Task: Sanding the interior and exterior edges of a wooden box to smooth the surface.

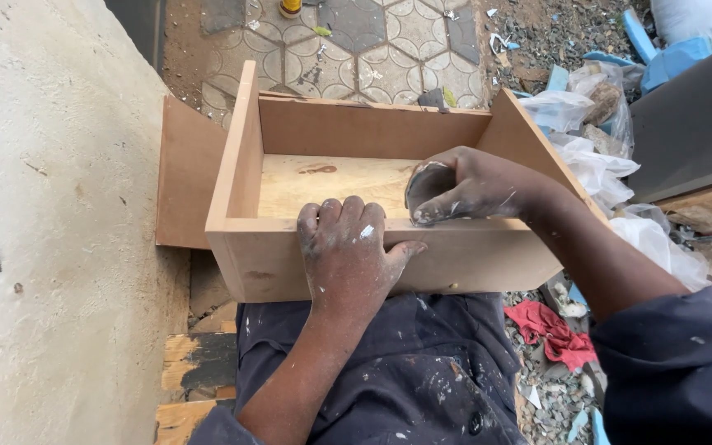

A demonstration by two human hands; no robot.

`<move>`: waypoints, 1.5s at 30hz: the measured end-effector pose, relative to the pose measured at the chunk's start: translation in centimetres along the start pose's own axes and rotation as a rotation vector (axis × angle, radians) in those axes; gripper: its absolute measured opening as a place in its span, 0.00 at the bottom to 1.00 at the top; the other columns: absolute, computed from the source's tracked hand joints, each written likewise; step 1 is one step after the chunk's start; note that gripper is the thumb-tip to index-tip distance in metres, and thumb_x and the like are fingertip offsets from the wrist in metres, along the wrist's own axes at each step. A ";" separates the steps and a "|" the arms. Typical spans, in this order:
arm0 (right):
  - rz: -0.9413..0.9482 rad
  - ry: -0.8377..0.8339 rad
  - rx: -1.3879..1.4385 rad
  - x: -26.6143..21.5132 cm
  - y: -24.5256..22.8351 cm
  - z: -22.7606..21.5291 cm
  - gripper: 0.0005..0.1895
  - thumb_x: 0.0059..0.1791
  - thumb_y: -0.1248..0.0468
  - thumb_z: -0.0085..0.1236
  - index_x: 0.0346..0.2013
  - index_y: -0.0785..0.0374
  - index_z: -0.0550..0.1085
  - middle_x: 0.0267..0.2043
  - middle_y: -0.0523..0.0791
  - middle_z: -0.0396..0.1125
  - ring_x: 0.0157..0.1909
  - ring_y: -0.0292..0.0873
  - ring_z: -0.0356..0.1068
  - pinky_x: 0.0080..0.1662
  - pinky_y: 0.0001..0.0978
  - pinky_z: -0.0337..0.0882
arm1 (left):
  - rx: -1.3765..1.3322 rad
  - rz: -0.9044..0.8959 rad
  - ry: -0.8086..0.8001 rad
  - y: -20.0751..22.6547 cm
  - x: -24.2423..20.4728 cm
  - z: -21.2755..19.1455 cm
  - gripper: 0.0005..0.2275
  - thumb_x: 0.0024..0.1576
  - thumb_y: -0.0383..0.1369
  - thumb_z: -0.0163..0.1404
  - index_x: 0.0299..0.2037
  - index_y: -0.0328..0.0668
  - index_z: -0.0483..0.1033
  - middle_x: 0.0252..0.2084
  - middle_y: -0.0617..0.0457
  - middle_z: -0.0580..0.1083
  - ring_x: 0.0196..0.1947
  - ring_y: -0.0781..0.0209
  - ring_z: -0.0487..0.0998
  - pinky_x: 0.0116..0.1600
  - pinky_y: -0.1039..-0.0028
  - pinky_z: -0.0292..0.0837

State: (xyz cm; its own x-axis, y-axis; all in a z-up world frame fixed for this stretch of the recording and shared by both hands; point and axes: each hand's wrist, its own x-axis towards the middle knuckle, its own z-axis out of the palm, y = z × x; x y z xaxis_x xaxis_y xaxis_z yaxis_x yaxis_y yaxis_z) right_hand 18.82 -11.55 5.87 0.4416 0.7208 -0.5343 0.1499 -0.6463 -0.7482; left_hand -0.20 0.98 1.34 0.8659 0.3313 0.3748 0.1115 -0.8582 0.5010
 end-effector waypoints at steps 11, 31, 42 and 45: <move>0.132 0.024 -0.017 -1.4 -0.5 -1.1 0.13 0.38 0.68 0.79 0.31 0.71 0.82 0.22 0.49 0.74 0.22 0.39 0.66 0.25 0.26 0.68 | 0.009 0.000 0.005 0.0 0.0 0.2 0.24 0.39 0.51 0.70 0.32 0.39 0.78 0.27 0.48 0.70 0.36 0.48 0.75 0.51 0.54 0.62; 0.145 -0.044 0.044 0.4 0.9 -0.9 0.10 0.38 0.68 0.79 0.27 0.67 0.83 0.21 0.46 0.74 0.20 0.36 0.66 0.22 0.23 0.67 | 0.048 -0.008 -0.033 0.1 -0.3 -0.1 0.23 0.40 0.50 0.71 0.32 0.40 0.78 0.27 0.50 0.71 0.35 0.49 0.76 0.51 0.53 0.62; 0.165 -0.093 -0.309 1.1 0.1 -1.8 0.09 0.38 0.63 0.76 0.24 0.66 0.83 0.19 0.49 0.73 0.21 0.41 0.67 0.23 0.31 0.66 | 0.078 -0.018 0.009 0.2 -0.2 0.1 0.23 0.36 0.48 0.72 0.31 0.41 0.78 0.27 0.50 0.71 0.35 0.49 0.75 0.52 0.53 0.63; 0.242 -0.044 -0.274 0.6 -1.2 -0.5 0.14 0.37 0.61 0.80 0.27 0.68 0.83 0.21 0.50 0.74 0.20 0.45 0.69 0.26 0.30 0.69 | 0.048 -0.053 0.024 0.5 -0.2 0.1 0.24 0.35 0.49 0.73 0.31 0.40 0.78 0.27 0.50 0.71 0.35 0.49 0.75 0.52 0.52 0.65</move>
State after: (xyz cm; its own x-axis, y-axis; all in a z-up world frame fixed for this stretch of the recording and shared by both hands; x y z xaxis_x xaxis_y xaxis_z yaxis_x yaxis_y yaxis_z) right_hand 19.36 -10.51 6.62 0.4558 0.5453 -0.7034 0.2803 -0.8381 -0.4681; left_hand -0.24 0.47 1.42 0.8463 0.3858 0.3674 0.1811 -0.8569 0.4826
